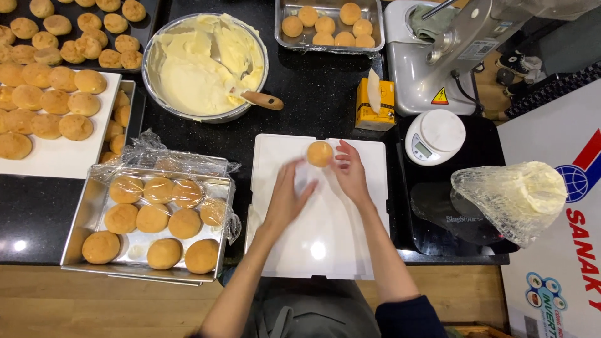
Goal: Arranging small round pastries onto white boards
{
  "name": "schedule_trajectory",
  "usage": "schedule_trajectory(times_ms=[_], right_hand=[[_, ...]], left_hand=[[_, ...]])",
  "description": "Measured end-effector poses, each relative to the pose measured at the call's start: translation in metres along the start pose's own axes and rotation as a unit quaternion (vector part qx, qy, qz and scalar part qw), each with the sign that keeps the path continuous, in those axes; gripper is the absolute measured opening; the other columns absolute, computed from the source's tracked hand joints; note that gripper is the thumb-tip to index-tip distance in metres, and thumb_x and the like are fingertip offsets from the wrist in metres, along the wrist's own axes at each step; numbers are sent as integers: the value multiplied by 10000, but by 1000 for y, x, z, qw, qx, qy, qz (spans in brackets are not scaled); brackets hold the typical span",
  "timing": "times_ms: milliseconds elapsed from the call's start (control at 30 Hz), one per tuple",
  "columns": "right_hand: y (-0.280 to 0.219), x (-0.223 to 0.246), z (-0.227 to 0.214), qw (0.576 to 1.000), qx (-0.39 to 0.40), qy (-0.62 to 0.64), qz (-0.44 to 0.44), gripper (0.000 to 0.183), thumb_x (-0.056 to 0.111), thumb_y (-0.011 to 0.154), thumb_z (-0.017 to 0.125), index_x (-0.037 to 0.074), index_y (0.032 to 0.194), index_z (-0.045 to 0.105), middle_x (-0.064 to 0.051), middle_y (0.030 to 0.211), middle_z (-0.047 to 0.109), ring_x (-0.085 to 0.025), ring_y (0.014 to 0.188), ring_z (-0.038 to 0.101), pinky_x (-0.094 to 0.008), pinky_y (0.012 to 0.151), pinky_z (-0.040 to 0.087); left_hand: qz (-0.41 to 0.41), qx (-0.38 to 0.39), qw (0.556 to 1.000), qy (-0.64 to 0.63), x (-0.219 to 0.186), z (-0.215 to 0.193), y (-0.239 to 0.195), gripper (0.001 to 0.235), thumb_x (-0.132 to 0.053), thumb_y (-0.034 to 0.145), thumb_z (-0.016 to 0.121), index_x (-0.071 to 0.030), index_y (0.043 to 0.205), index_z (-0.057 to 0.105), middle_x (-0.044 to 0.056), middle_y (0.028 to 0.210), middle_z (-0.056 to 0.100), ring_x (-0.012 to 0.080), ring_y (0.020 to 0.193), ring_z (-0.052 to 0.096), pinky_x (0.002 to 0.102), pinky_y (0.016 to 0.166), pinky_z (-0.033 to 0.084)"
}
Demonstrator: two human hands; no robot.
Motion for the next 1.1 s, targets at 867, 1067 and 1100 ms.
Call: schedule_trajectory(times_ms=[867,1067,1100], right_hand=[[-41,39,10,997,-44,-53,-31,653,22,1200,453,152,1837,391,-72,1663,701,-259,1476,530,-361,1250,435],[-38,35,8,995,-58,-66,-39,637,17,1192,460,122,1818,408,-95,1642,717,-282,1436,561,-391,1225,460],[-39,37,7,993,-71,-72,-54,614,32,1194,469,117,1802,433,-87,1625,727,-268,1399,581,-377,1202,475]], left_hand=[[-9,-90,992,87,47,47,61,1279,-480,716,1104,-121,1757,454,78,1347,769,333,1330,650,526,1182,471],[8,-115,987,110,48,53,62,1330,-518,680,1110,-120,1765,452,66,1306,766,315,1286,650,503,1141,479],[19,-120,985,118,46,53,62,1332,-524,676,1107,-113,1763,456,69,1307,761,315,1285,646,502,1139,480]])
Point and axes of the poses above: each hand's wrist, its own y-axis towards the middle knuckle, its own z-axis out of the palm, x = y × z, the point moved 10 cm from there along y, towards the middle knuckle
